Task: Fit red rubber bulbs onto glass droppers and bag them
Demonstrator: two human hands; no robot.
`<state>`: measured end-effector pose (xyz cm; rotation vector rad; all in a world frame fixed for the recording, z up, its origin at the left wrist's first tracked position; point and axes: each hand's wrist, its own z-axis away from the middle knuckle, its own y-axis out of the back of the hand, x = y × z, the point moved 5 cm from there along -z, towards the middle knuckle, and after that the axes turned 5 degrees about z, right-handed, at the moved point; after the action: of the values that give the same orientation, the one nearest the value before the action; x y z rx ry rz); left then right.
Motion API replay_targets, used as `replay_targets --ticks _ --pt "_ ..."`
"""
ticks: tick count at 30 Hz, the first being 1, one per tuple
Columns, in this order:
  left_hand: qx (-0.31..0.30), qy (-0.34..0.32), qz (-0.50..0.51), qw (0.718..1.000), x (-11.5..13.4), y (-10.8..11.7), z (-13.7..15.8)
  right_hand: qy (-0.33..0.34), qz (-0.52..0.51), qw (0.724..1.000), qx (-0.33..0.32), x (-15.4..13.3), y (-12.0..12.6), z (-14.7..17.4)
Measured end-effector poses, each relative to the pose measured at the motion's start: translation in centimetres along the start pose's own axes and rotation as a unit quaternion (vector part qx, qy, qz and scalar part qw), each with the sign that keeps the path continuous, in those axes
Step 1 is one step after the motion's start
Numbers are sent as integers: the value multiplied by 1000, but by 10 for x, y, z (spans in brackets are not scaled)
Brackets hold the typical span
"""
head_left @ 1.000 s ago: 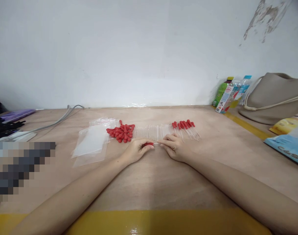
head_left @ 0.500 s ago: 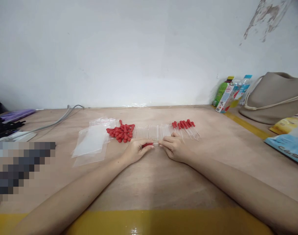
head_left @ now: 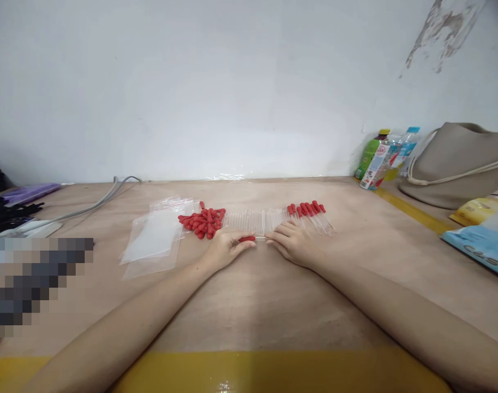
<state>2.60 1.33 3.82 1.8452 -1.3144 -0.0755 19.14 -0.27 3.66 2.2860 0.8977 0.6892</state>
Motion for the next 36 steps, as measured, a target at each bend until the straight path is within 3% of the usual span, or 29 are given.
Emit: replay_targets --ticks 6,14,18,36 --pt "5 -12 -64 998 0 4 -2 -14 -38 998 38 4 8 1" --pt "17 39 46 998 3 0 0 -5 -101 990 96 -2 6 2" --pt "35 51 56 997 4 -1 2 -22 -133 987 89 -4 6 2" --pt "-14 21 26 999 11 -4 1 -17 -130 991 13 -8 -3 2"
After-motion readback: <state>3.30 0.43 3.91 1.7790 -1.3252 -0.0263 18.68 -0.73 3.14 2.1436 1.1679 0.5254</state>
